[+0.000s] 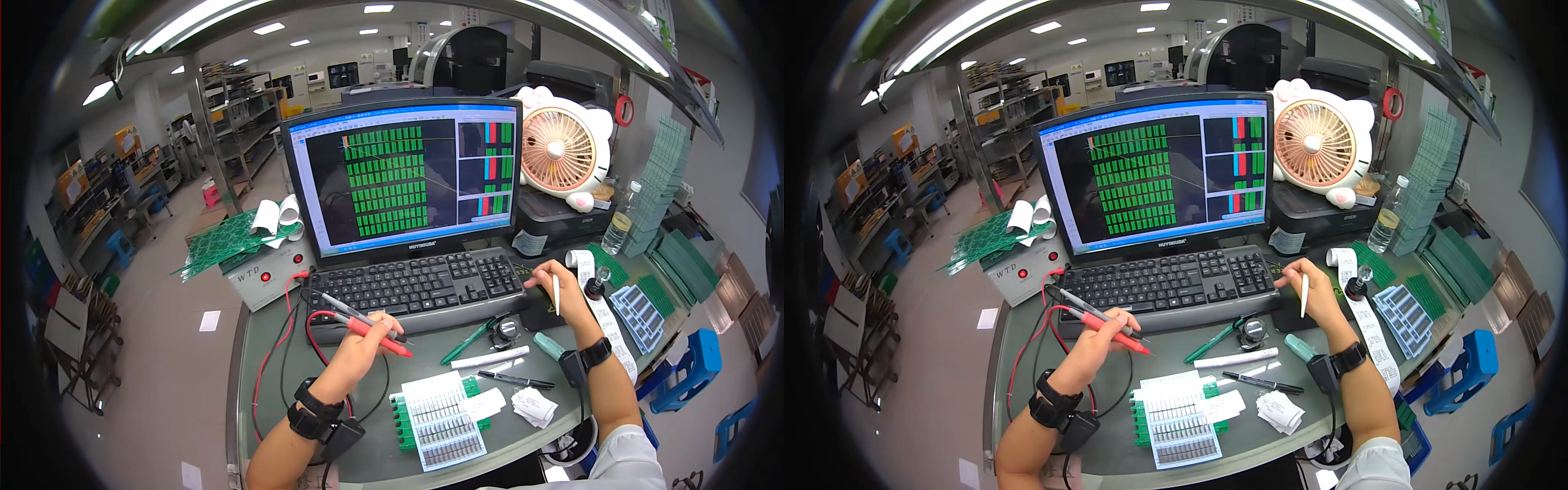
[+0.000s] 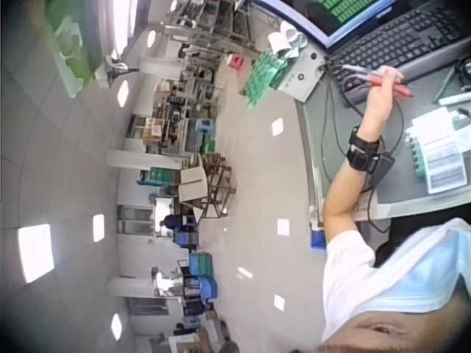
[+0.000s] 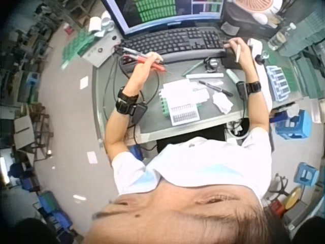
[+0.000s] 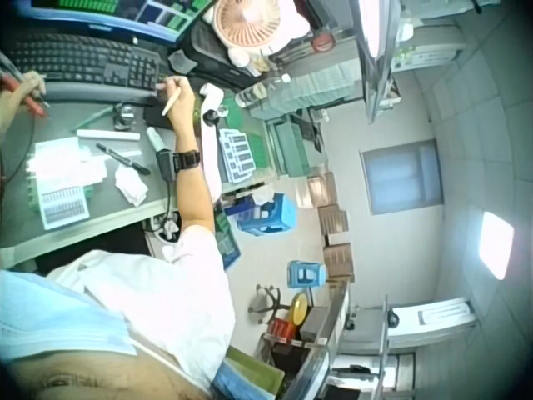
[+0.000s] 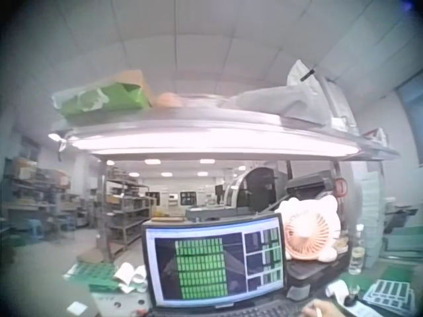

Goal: Testing and marking small circuit board components using electronic probes and a pen.

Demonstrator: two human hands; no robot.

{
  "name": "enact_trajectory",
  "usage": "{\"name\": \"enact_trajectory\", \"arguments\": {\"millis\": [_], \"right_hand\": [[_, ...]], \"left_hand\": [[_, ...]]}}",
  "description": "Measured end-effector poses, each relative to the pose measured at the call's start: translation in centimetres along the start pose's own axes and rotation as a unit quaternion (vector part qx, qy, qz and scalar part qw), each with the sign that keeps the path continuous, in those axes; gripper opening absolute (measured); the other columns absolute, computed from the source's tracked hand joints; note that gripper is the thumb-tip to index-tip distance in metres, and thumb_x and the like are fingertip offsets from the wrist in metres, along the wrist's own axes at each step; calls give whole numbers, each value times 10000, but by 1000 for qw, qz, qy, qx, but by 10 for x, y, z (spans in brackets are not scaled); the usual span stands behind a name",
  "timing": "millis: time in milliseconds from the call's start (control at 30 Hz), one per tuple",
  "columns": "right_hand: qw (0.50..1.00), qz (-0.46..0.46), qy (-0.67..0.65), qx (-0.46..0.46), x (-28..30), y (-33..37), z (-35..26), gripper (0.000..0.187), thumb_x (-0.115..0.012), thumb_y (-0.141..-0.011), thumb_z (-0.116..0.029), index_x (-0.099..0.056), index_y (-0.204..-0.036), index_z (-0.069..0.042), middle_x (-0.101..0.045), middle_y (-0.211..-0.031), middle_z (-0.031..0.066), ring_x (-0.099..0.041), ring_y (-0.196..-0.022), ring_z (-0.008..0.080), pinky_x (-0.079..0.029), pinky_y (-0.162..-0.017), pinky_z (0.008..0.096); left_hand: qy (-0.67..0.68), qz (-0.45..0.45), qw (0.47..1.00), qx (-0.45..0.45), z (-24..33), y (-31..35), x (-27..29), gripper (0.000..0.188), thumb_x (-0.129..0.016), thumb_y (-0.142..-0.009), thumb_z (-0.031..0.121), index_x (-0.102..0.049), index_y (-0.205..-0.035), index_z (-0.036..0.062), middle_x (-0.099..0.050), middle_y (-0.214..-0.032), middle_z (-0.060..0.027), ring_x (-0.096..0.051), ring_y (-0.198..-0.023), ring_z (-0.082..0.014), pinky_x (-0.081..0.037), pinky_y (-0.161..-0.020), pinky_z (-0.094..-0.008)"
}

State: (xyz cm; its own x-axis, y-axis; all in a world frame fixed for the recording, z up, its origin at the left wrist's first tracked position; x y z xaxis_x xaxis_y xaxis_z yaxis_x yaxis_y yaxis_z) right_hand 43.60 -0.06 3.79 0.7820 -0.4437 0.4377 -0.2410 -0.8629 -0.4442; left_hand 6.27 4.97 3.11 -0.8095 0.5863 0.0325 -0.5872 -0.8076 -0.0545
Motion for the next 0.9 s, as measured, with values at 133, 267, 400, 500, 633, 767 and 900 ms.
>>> {"name": "enact_trajectory", "arguments": {"millis": [133,267,400,500,633,767,900], "right_hand": [[998,11,-52,-14,3,4,8,149,-563,-982,-149,-607,-993,-6,-726,-838,73,-596,-748,81,-442,-672,236],[997,14,-68,-19,3,3,8,156,-564,-986,-160,-606,-1009,-12,-729,-853,72,-594,-743,67,-438,-675,222],[997,22,-64,-23,10,5,15,145,-566,-983,-149,-605,-1002,-10,-730,-866,81,-610,-764,75,-450,-695,225],[997,21,-68,-21,9,6,12,136,-563,-983,-137,-604,-996,-8,-730,-874,89,-625,-791,84,-463,-724,229],[995,14,-101,-5,6,7,-4,136,-557,-991,-135,-596,-1015,-7,-726,-892,90,-621,-810,85,-468,-746,228],[996,-6,-92,15,12,16,-51,142,-546,-1003,-138,-584,-1049,-9,-718,-923,86,-626,-851,88,-477,-784,231],[980,-148,-128,15,-30,48,-119,143,-580,-982,-131,-595,-1027,3,-701,-936,80,-652,-890,116,-497,-793,256]], "left_hand": [[-103,32,994,-27,2,-4,10,366,-429,-1005,282,-656,-949,0,-586,-1067,-84,-514,-1068,-171,-369,-1005,-328],[-211,61,974,-62,-19,-10,23,376,-417,-994,296,-682,-948,34,-607,-1148,-148,-473,-1215,-301,-334,-1061,-409],[-191,42,980,-43,-14,-12,17,404,-424,-996,319,-670,-956,1,-587,-1192,-135,-389,-1338,-284,-307,-1096,-390],[-202,36,977,-63,-3,-8,17,401,-433,-992,317,-663,-938,-7,-605,-1139,-134,-397,-1336,-285,-305,-1095,-390],[-198,48,978,-35,-25,-7,27,406,-412,-984,321,-685,-897,33,-644,-1050,-130,-416,-1282,-342,-256,-1108,-433],[-156,53,985,-57,0,-3,17,418,-405,-1000,309,-665,-893,0,-647,-1062,-126,-520,-1140,-306,-341,-1056,-398],[-53,-67,992,-92,35,18,-22,427,-343,-1019,290,-628,-936,-17,-639,-1156,-186,-544,-1181,-264,-385,-1026,-359]]}}
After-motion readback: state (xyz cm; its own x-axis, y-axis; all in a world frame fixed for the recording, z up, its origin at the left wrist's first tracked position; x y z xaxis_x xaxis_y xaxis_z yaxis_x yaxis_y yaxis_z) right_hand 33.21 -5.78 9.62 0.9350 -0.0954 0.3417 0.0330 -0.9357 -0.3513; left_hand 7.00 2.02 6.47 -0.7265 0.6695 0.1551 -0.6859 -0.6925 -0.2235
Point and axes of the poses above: each hand's wrist, its own y-axis away from the middle knuckle, its own x-axis out of the back of the hand, z = x × y, the point moved 9 cm from there along -y, towards the middle knuckle
